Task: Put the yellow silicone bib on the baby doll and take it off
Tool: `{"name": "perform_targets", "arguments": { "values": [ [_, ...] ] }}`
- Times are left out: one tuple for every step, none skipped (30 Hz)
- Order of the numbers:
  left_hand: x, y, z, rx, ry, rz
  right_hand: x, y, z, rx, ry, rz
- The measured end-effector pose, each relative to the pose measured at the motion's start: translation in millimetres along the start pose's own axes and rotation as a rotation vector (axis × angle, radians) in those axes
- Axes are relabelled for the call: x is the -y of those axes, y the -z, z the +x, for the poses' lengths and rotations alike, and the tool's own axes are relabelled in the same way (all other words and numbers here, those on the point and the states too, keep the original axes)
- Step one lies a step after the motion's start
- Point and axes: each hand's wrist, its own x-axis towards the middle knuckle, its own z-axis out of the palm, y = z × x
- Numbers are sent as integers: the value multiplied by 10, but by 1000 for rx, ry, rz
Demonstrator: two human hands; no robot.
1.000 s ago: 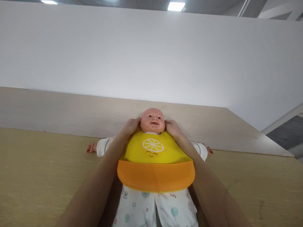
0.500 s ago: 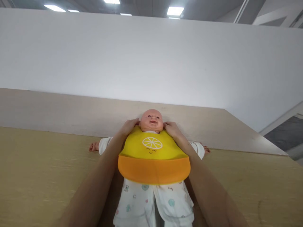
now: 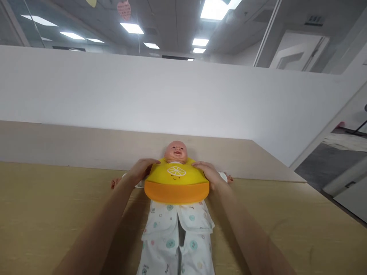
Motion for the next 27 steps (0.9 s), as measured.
{"name": "perform_targets", "arguments": {
  "values": [
    [-22,-1,-63,32,12,-25,0,16,-49,36,3,-16],
    [-44,-7,-118,66,21,-54,-3,32,-83,66,6,-27],
    [-65,-18,-161,92,27,-83,-8,46,-100,86,7,-26],
    [-83,-33,-189,101,25,-109,-12,57,-100,97,6,-11],
    [-97,-50,-199,84,15,-130,-16,61,-87,102,4,14],
    [-105,-68,-191,46,-2,-142,-18,58,-63,98,3,40],
    [-106,-87,-168,-5,-20,-145,-19,49,-32,92,4,59],
    [-98,-104,-135,-53,-33,-137,-20,34,2,80,6,72],
    [-81,-119,-95,-87,-42,-122,-23,16,35,67,8,83],
    [-56,-131,-53,-107,-43,-99,-30,-2,66,55,4,90],
    [-24,-141,-15,-116,-36,-72,-41,-19,92,43,-3,96],
    [12,-148,17,-120,-28,-46,-55,-33,115,29,-12,101],
    [48,-153,42,-122,-23,-24,-72,-41,133,17,-21,101],
    [81,-155,57,-128,-23,-3,-90,-43,147,0,-25,94],
    [109,-156,63,-139,-33,19,-107,-41,156,-16,-25,76],
    [131,-156,58,-150,-47,44,-120,-34,159,-34,-18,49],
    [150,-154,41,-162,-67,74,-129,-24,155,-54,-4,14],
    [166,-152,9,-178,-99,116,-135,-12,142,-78,18,-28],
    [183,-148,-38,-209,-142,169,-139,0,118,-107,49,-73],
    [204,-144,-103,-250,-193,227,-143,13,82,-144,87,-112],
    [231,-140,-187,-298,-254,284,-151,26,31,-185,131,-148],
    [262,-137,-286,-344,-320,337,-164,41,-34,-236,184,-184],
    [299,-134,-398,-380,-392,385,-183,55,-115,-291,249,-224],
    [340,-133,-518,-398,-463,433,-209,70,-210,-340,329,-269],
    [382,-134,-638,-391,-534,483,-240,84,-316,-376,424,-323],
    [425,-136,-750,-367,-602,537,-274,95,-430,-390,527,-390],
    [468,-139,-849,-341,-662,587,-308,102,-546,-379,628,-465]
  ]
}}
